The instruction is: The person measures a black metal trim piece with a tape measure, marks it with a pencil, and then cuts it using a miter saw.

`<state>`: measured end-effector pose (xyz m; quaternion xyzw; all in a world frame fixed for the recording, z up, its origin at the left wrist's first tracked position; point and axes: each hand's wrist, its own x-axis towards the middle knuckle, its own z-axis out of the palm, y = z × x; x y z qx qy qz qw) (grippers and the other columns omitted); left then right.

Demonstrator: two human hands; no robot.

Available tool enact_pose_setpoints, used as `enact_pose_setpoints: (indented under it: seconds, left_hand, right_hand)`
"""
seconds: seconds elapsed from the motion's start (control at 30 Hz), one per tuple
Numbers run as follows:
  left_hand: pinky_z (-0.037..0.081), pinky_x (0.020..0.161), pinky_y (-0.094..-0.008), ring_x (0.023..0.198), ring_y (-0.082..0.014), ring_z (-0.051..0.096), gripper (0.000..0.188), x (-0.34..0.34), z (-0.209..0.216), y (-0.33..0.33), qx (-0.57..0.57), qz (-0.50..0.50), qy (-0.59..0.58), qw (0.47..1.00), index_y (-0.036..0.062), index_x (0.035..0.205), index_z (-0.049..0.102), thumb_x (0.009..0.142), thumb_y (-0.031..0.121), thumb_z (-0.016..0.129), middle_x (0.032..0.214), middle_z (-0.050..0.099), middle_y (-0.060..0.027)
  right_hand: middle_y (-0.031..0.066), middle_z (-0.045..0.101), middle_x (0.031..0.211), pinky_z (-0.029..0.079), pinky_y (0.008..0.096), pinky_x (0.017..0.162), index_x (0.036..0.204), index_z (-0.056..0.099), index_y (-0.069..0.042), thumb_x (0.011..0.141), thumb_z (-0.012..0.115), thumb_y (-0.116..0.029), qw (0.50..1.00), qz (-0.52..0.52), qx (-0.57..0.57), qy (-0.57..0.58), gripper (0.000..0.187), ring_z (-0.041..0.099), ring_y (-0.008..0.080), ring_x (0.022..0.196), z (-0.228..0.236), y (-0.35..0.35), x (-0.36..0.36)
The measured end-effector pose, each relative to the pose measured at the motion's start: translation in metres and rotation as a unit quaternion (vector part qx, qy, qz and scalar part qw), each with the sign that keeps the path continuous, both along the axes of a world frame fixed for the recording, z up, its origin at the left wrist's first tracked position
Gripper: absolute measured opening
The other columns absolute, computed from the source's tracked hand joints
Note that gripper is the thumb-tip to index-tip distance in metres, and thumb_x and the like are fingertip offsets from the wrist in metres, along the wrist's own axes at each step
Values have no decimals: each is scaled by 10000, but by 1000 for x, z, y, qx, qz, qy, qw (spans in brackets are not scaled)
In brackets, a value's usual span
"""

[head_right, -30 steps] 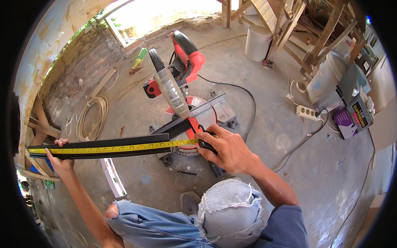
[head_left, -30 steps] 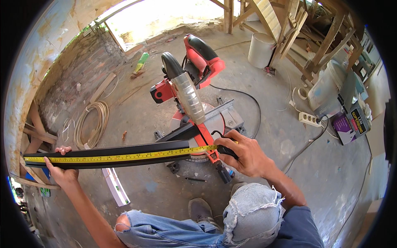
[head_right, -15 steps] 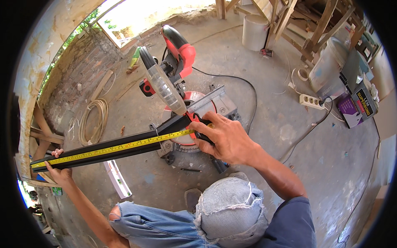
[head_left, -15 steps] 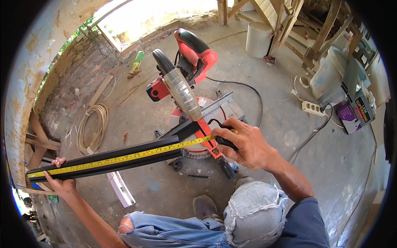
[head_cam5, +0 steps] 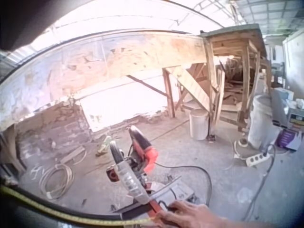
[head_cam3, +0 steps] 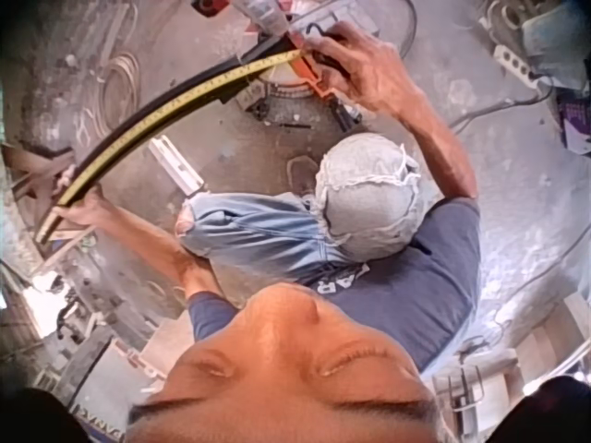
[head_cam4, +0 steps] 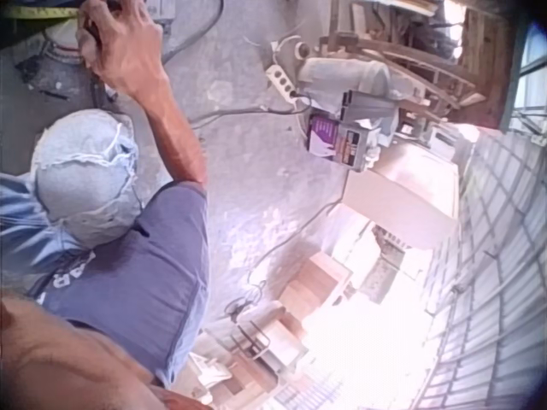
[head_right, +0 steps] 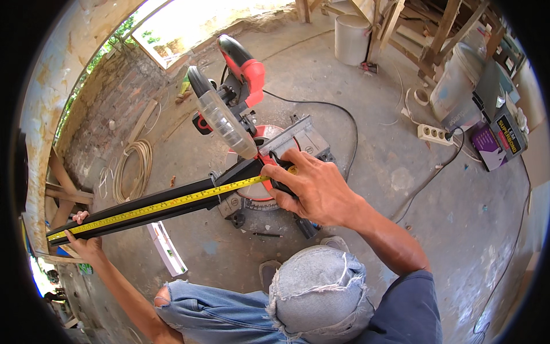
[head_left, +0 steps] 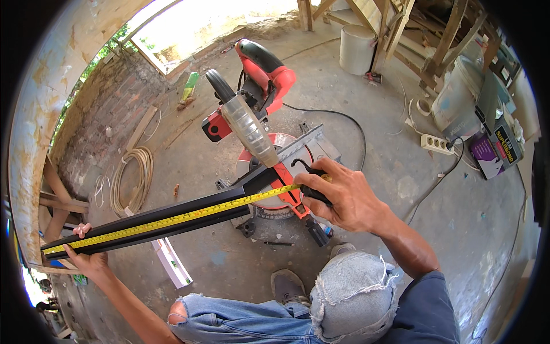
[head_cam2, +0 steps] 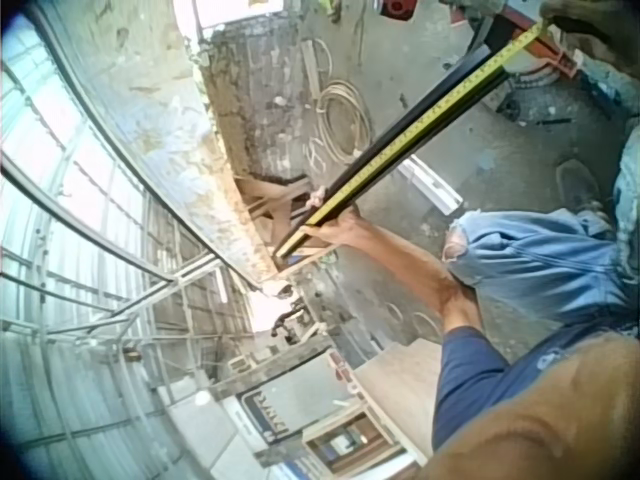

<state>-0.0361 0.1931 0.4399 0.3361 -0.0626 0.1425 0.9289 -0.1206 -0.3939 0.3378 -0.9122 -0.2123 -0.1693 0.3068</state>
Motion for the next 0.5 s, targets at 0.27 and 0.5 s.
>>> enact_pose_setpoints:
  seconds: [0.27,0.5]
  left_hand:
    - [431,912,-423,904,-264,452,349,0,0,2,10,6,16,1000,32,1013,432,986,345,584,926,388,-101]
    - [437,916,-424,905,-268,465,357,2,-1,6,6,-6,19,1000,31,1017,431,974,347,592,937,394,-102]
  right_hand:
    - [146,555,1096,545,436,663,1262,609,-170,864,685,-205,1000,-4,-4,-7,406,668,330,916,-1,-3,1]
    - [146,556,1095,548,433,662,1261,610,-170,870,685,-212,1000,-4,-7,-9,400,669,328,915,-1,-5,3]
